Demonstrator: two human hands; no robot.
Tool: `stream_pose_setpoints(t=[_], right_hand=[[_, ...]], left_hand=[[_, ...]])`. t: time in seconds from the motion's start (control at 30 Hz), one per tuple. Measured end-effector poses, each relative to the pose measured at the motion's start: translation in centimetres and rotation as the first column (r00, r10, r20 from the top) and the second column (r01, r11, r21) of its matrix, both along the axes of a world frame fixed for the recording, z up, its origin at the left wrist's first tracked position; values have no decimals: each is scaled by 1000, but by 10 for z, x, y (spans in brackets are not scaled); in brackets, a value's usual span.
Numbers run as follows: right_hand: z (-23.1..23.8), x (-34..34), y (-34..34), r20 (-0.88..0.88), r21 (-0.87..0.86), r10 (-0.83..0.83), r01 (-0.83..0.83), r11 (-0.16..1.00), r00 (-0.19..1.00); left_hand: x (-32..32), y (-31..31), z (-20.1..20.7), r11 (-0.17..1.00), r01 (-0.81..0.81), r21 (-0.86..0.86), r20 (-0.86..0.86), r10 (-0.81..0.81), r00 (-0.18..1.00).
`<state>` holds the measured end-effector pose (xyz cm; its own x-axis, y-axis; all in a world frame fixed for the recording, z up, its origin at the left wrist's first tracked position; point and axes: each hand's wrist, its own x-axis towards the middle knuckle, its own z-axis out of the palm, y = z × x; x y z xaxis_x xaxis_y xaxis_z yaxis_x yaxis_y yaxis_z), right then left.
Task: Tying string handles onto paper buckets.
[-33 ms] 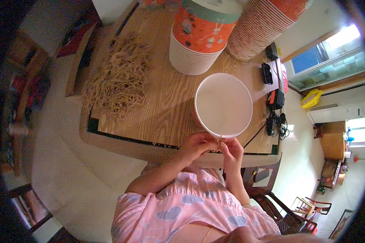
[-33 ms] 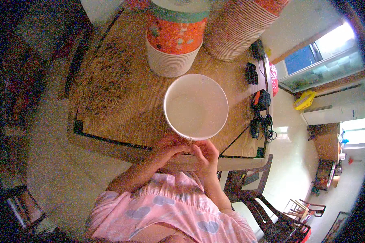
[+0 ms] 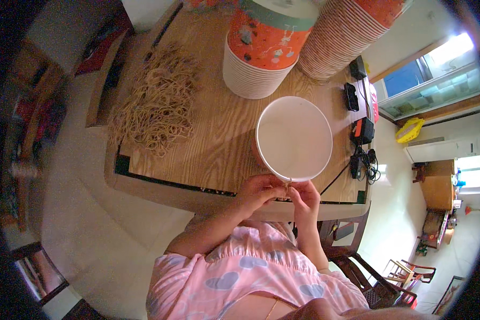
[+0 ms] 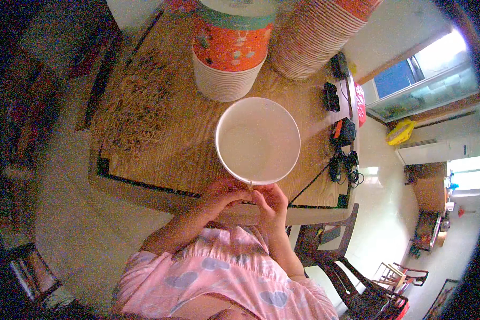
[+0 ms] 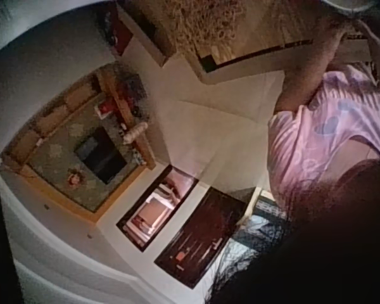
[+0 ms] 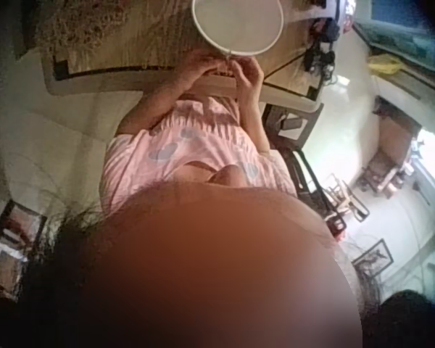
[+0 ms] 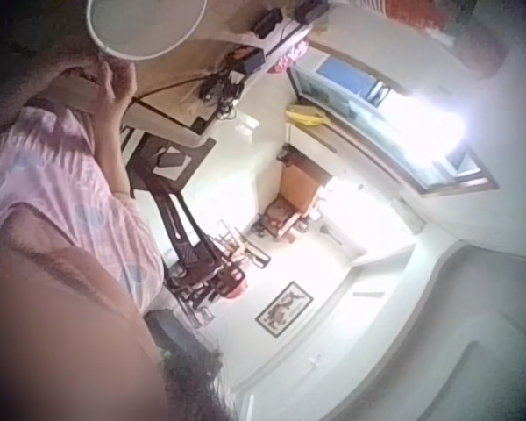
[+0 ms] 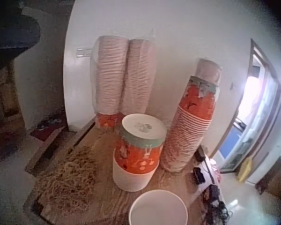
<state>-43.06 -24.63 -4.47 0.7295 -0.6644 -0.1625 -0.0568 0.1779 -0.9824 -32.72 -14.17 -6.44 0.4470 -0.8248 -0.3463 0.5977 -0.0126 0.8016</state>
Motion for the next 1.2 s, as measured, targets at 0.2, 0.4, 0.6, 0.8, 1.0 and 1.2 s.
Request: stream_pose_setpoints(t=[0.2,0.4,0.6,0.8,1.0,1.2], right_hand=[[-16,-4,-9,-29,1,59,-59,998,998],[-25,-8,-15,-34,-31,89,-90,995,995],[-18,-3,-9,-26,7,31,-31,1000,999],[-20,-4,-8,-52,-13,33,-34,999,998],[-21,-5,-8,-65,-124,44,-52,991,997],[-15,1,-2,-11,-192,32,-33,981,999]], left_hand=[[6,-1,-5,993,114,-16,-26,-114,993],[8,-2,-14,991,130,11,15,-131,991],[2,-7,-19,996,-19,-83,30,21,999],[0,1,-33,991,-109,-73,110,116,987],[-2,-2,-31,994,-111,-13,295,110,949],[-7,-3,-39,994,-100,41,438,72,896]])
